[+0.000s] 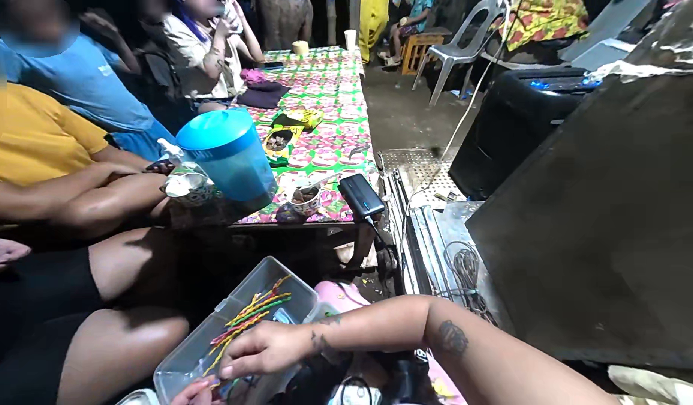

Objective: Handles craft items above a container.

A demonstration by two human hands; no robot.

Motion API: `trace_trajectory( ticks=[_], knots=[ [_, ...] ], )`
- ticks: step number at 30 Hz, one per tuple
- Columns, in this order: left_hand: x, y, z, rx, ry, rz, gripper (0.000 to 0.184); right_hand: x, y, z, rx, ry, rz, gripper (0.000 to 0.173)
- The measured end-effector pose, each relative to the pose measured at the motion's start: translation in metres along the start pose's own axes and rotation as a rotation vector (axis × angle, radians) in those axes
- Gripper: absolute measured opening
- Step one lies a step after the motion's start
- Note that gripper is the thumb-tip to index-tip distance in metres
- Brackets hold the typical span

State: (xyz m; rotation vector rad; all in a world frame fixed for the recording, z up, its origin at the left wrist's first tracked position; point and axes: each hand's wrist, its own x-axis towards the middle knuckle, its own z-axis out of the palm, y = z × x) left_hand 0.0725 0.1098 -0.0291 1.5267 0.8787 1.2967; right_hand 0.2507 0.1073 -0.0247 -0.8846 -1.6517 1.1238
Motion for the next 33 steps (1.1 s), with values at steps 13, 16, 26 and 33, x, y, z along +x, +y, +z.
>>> trace_trajectory(
  ticks=[13,16,26,33],
  knots=[
    [0.002,0.003,-0.002,-0.064,0.022,-0.032,0.021,0.009,0.007,0.007,-0.047,0.012,-0.084,0.015],
    [0.001,0.004,0.0,0.018,0.006,-0.024,0.016,0.005,0.005,0.007,-0.07,0.056,-0.091,0.015],
    [0.005,0.004,0.001,0.027,0.189,-0.01,0.01,0.006,0.002,0.002,-0.314,-0.013,-0.272,0.026],
    [0.001,0.003,-0.004,0.073,0.229,-0.012,0.008,0.008,0.007,0.008,-0.275,-0.013,-0.249,0.035]
  ],
)
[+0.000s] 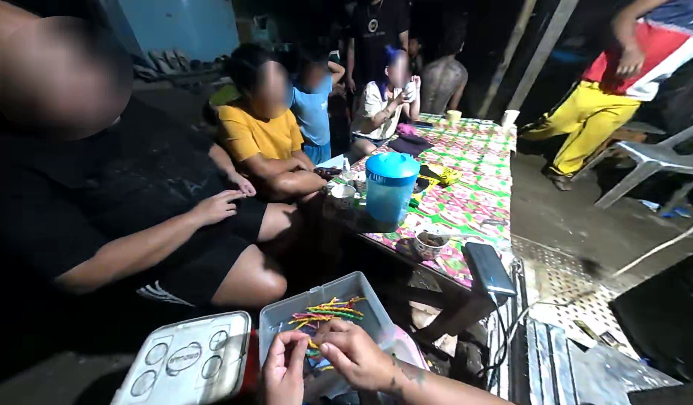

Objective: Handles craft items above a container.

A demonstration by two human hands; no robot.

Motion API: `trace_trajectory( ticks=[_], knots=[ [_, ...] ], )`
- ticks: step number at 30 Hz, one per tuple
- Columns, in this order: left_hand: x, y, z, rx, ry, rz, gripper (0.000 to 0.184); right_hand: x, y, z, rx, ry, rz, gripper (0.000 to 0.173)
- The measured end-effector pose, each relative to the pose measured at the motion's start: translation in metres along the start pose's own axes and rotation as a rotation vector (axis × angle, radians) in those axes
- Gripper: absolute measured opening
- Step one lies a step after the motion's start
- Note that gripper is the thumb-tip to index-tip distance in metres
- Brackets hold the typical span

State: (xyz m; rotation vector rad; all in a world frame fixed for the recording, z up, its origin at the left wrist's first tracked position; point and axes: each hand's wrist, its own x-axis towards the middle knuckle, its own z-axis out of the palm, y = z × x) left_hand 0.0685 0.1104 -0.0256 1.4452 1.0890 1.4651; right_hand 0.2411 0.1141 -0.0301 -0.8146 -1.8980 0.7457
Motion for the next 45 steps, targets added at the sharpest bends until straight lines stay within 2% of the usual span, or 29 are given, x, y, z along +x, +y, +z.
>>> trace_trajectory(
  ticks=[3,7,10,13,15,18,24,28,31,35,39,42,45],
  knots=[
    [-0.003,0.006,-0.001,0.006,0.013,-0.021,0.01,0.003,0.0,0.005,0.035,0.048,-0.015,0.022],
    [-0.009,0.013,0.0,-0.033,0.033,-0.044,0.016,0.003,-0.005,0.008,0.02,0.068,0.02,0.015],
    [-0.016,0.017,0.003,-0.05,0.029,-0.049,0.02,-0.002,-0.014,0.007,-0.057,0.083,0.062,0.013],
    [-0.021,0.017,0.008,-0.038,-0.019,-0.037,0.017,-0.01,-0.019,0.006,-0.236,0.105,0.02,0.011],
    [-0.024,0.015,0.012,-0.017,-0.061,0.001,0.016,-0.017,-0.021,0.003,-0.367,0.133,-0.022,0.01],
    [-0.026,0.011,0.017,0.015,-0.127,0.084,0.017,-0.025,-0.026,-0.005,-0.42,0.152,-0.047,0.017],
    [-0.024,0.003,0.028,0.072,-0.195,0.246,0.016,-0.034,-0.028,-0.019,-0.766,0.276,-0.119,0.01],
    [-0.026,0.002,0.038,0.083,-0.098,0.297,0.012,-0.04,-0.043,-0.019,-0.53,0.193,0.062,0.017],
    [-0.026,0.003,0.037,-0.01,-0.05,0.253,0.012,-0.037,-0.046,-0.019,-0.351,0.092,0.151,0.023],
    [-0.02,0.008,0.027,-0.202,-0.035,0.085,0.017,-0.032,-0.034,-0.013,-0.291,0.125,0.053,0.019],
    [-0.02,0.011,0.014,-0.331,-0.041,-0.019,0.018,-0.025,-0.029,-0.005,-0.018,0.205,0.021,0.025],
    [-0.023,0.014,0.007,-0.435,-0.052,-0.063,0.021,-0.02,-0.029,-0.003,0.236,0.138,0.016,0.033],
    [-0.024,0.016,-0.001,-0.5,-0.09,-0.106,0.019,-0.014,-0.026,-0.001,0.524,0.041,0.091,0.028]
  ],
)
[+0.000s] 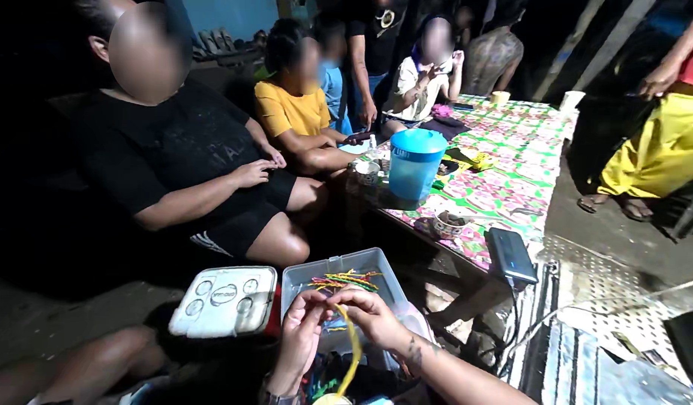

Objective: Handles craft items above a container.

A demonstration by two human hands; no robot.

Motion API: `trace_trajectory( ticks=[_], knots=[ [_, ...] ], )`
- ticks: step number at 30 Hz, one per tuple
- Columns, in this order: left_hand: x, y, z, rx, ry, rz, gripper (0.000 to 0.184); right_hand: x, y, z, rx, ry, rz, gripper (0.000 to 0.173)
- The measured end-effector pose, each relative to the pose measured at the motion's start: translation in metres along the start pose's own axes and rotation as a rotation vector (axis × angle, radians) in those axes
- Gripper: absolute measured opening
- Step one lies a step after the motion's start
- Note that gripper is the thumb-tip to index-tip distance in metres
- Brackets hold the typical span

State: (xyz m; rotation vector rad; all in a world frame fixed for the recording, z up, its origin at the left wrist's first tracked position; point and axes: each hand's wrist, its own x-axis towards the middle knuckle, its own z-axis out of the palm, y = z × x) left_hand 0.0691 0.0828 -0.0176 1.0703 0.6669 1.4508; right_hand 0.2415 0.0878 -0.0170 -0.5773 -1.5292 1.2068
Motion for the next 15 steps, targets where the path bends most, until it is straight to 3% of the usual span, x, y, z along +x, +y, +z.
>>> trace_trajectory(
  ticks=[3,9,15],
  knots=[
    [0.002,0.0,-0.006,0.014,-0.017,-0.003,0.012,0.004,0.006,-0.002,0.124,-0.048,0.043,0.025],
    [0.005,-0.007,-0.006,0.133,-0.087,0.058,0.014,0.005,-0.002,-0.01,0.229,0.033,0.262,0.013],
    [0.01,-0.016,0.008,0.175,-0.138,0.167,0.016,-0.002,-0.01,-0.021,0.056,0.055,0.389,0.003]
  ],
)
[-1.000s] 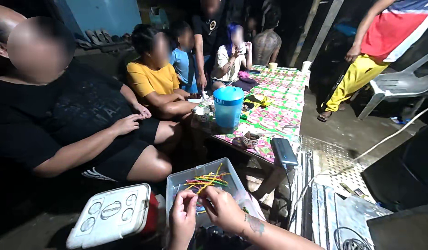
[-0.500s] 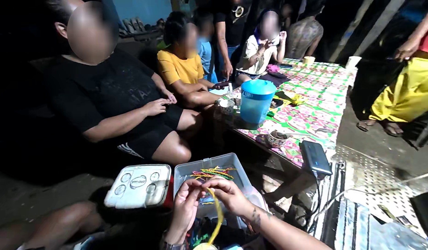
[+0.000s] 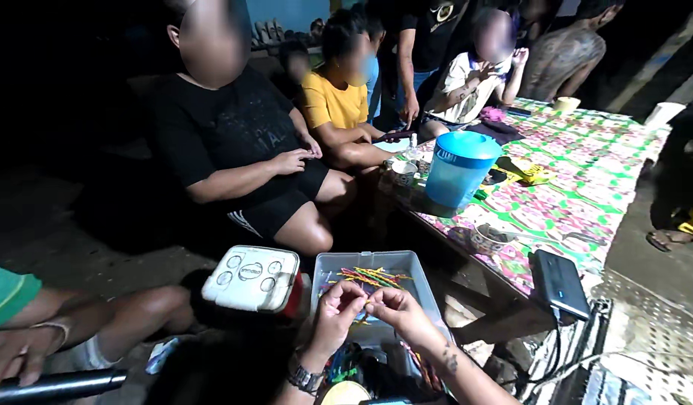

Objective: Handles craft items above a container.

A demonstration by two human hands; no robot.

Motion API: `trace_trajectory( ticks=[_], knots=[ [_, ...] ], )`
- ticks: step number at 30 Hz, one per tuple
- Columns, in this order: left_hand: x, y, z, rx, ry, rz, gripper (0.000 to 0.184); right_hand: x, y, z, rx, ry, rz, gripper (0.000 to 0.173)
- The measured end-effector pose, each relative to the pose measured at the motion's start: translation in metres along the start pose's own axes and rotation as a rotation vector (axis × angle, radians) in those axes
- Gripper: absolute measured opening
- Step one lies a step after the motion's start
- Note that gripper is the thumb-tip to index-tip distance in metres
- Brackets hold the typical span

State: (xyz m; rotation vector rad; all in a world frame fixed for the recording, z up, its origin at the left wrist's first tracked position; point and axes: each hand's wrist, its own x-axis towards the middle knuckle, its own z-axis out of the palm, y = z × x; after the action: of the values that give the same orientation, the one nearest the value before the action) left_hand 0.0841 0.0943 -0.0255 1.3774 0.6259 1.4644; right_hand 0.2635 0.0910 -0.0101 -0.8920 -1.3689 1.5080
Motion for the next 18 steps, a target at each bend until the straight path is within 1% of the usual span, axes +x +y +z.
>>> trace_trajectory(
  ticks=[2,5,6,8,9,10,11,12,14,16,18],
  knots=[
    [0.001,-0.002,0.006,0.02,0.001,0.018,0.016,-0.004,0.0,-0.002,-0.1,0.059,-0.067,0.004],
    [0.001,-0.002,0.016,0.021,0.009,0.018,0.014,-0.008,0.004,-0.002,-0.313,0.158,-0.246,0.01],
    [0.001,-0.002,0.018,0.001,0.018,-0.001,0.015,-0.01,0.006,-0.001,-0.432,0.201,-0.317,0.013],
    [0.002,-0.001,0.019,-0.05,0.038,-0.062,0.015,-0.012,0.008,0.0,-0.772,0.306,-0.512,0.016],
    [0.002,-0.001,0.019,-0.076,0.044,-0.088,0.015,-0.013,0.008,0.001,-0.899,0.337,-0.588,0.015],
    [0.002,0.0,0.018,-0.096,0.041,-0.108,0.014,-0.013,0.007,0.002,-0.954,0.341,-0.631,0.016],
    [0.002,0.0,0.017,-0.106,0.032,-0.119,0.013,-0.013,0.008,0.002,-0.926,0.314,-0.633,0.018],
    [0.002,0.001,0.014,-0.11,0.01,-0.121,0.012,-0.013,0.008,0.001,-0.822,0.256,-0.595,0.021],
    [0.0,0.001,0.009,-0.116,-0.05,-0.113,0.012,-0.012,0.008,0.0,-0.501,0.114,-0.445,0.023],
    [-0.001,0.001,0.004,-0.124,-0.069,-0.095,0.013,-0.011,0.006,0.001,-0.218,0.026,-0.276,0.016],
    [-0.003,0.003,0.002,-0.109,-0.031,-0.086,0.012,-0.009,0.004,0.005,-0.056,-0.027,-0.168,0.009]
  ],
)
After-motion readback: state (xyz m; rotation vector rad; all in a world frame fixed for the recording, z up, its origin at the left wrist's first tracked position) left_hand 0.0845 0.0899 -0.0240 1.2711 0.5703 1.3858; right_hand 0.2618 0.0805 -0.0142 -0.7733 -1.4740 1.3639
